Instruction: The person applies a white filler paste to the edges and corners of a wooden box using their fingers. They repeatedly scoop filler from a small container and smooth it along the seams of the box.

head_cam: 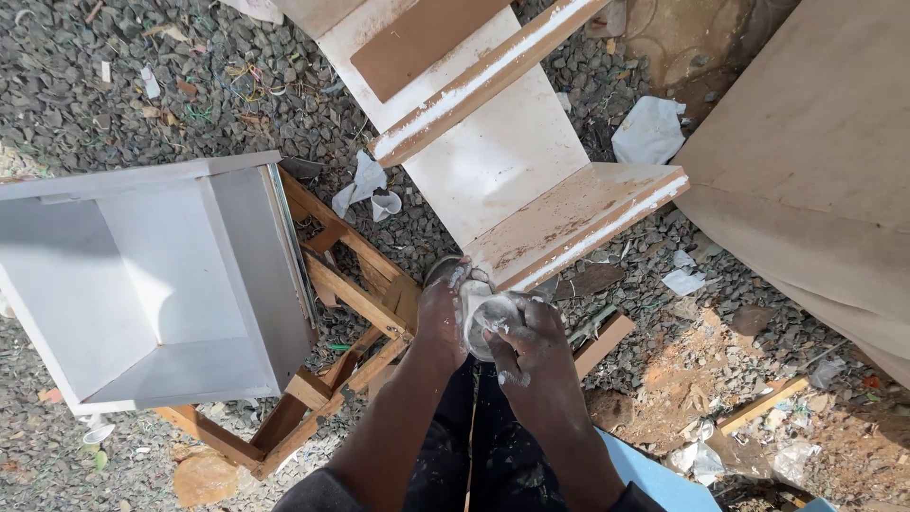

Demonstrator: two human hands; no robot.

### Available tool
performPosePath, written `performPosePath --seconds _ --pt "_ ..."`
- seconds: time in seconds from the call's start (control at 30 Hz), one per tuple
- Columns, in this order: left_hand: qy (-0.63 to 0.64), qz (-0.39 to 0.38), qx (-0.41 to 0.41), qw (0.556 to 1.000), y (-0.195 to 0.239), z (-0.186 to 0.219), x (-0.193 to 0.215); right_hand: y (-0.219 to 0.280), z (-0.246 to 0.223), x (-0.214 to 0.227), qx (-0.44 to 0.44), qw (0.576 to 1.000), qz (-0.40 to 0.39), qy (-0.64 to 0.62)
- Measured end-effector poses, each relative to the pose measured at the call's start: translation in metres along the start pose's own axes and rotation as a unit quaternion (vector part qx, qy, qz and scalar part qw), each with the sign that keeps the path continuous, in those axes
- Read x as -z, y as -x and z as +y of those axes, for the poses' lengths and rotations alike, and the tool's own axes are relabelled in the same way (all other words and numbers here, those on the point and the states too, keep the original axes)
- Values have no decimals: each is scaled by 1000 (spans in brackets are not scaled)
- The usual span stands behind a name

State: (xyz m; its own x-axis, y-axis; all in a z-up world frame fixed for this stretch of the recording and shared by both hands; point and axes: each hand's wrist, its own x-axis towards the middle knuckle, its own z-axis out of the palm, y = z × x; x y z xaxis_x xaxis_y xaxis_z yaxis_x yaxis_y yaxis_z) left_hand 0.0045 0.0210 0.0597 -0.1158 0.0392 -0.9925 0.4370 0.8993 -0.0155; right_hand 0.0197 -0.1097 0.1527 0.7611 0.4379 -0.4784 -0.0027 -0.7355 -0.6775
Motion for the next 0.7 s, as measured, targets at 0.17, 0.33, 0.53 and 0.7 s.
performPosePath --seconds 0.17,0.33,0.53,0.7 --pt "65 -193 -23 979 81 -5 -4 48 -18 53 21 998 -37 35" --pt "-1 -201 -9 980 189 -9 -13 96 -93 121 -5 998 -31 56" --pt "-43 -179 13 983 293 -42 21 162 -193 193 -104 989 -103 12" --pt "-108 -124 -6 986 330 -51 37 185 -199 206 -142 983 -69 -92"
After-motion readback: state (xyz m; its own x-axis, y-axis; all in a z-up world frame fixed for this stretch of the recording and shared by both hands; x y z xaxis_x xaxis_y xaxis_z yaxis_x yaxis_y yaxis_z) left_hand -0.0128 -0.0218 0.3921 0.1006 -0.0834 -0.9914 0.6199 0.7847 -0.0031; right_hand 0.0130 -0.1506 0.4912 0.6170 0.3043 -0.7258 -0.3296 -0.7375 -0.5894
